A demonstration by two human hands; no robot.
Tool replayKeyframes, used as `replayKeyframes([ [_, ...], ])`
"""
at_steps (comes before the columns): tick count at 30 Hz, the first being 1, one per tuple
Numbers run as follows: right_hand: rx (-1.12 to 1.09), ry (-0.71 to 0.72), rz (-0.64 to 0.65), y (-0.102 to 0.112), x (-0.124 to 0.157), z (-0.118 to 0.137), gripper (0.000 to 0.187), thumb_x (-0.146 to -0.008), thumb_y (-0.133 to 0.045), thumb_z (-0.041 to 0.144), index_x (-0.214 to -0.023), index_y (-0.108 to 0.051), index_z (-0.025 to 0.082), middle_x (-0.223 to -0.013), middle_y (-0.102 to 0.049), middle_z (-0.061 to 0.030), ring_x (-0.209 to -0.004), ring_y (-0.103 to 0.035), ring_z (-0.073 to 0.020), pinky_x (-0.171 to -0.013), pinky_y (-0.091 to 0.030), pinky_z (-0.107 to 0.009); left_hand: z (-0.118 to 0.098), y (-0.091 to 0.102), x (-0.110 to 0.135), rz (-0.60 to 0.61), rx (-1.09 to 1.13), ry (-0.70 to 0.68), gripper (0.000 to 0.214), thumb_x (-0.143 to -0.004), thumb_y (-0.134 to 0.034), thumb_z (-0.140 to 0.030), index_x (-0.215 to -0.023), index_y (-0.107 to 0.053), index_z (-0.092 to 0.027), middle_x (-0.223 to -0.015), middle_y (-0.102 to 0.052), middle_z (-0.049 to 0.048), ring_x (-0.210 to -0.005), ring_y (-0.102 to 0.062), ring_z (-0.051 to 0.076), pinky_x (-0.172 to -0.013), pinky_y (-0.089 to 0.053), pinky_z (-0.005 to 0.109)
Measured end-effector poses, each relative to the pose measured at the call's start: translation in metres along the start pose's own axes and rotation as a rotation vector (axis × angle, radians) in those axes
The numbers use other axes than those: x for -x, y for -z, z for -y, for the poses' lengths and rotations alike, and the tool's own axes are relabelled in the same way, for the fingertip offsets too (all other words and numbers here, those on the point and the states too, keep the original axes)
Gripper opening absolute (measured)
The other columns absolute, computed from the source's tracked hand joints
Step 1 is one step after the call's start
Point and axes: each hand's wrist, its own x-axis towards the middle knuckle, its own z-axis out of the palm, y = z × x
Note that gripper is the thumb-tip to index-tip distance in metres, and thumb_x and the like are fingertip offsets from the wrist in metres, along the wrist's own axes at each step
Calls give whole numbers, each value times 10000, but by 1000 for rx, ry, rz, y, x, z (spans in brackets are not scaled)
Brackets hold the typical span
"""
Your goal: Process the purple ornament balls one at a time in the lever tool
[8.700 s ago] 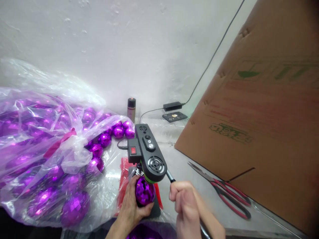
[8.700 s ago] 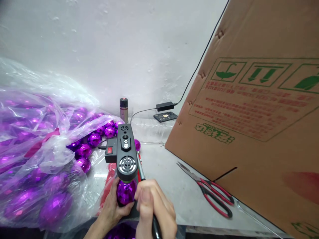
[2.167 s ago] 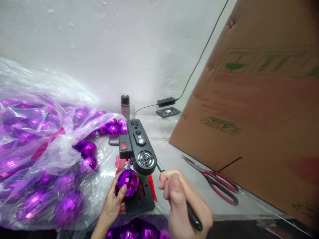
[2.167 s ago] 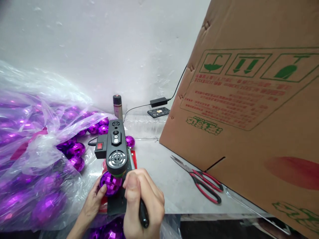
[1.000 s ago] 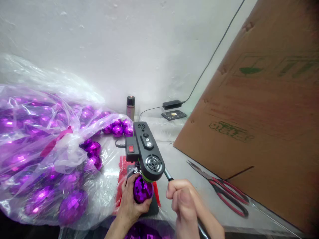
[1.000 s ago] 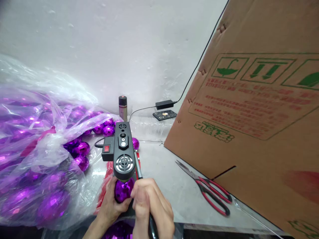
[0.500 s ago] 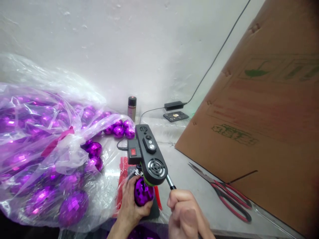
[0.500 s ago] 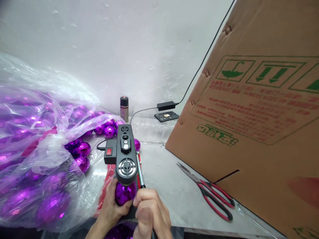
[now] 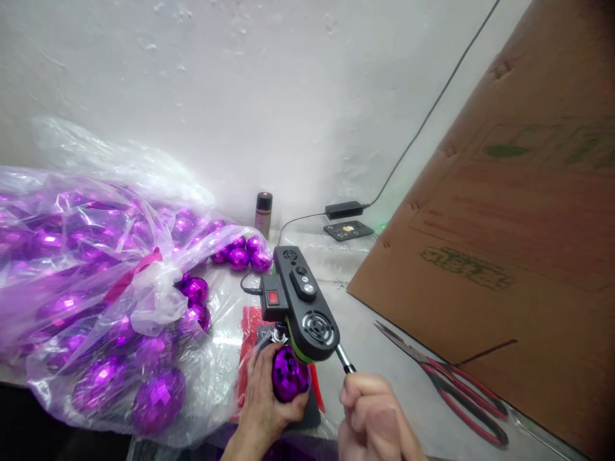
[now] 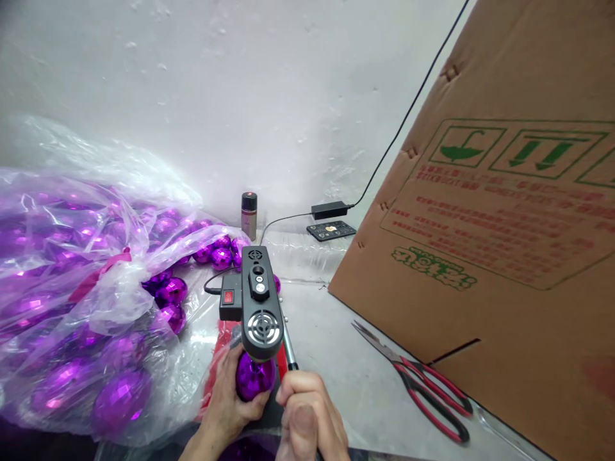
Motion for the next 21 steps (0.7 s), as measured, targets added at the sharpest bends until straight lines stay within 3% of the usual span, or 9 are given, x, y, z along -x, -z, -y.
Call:
replayKeyframes([
  [8,13,30,48,7,1,-11,562,-1160,-576,250,-603,-506,228,-595,-567,45,-485,-513,-95,-497,-367,-266,-1,-1,0,9,-1,-4,776,-679,-861,-310,-1427,-713,-170,-1367,-832,223,-1273,-792,504,-1136,-614,826],
  [15,29,-71,4,15,5,-17,630,-1127,-664,427,-565,-460,229,-581,-542,36,-495,-512,-107,-503,-372,-266,1,0,-1,2,-11,-5,788,-677,-879,-320,-1435,-723,-172,-1383,-830,223,-1285,-792,506,-1130,-626,816],
  [21,43,-87,-41,11,8,-14,651,-1140,-655,428,-553,-456,230,-574,-534,27,-502,-535,-120,-507,-393,-276,-2,2,-1,24,-10,21,792,-677,-879,-313,-1443,-728,-175,-1385,-829,212,-1293,-785,498,-1149,-615,810],
])
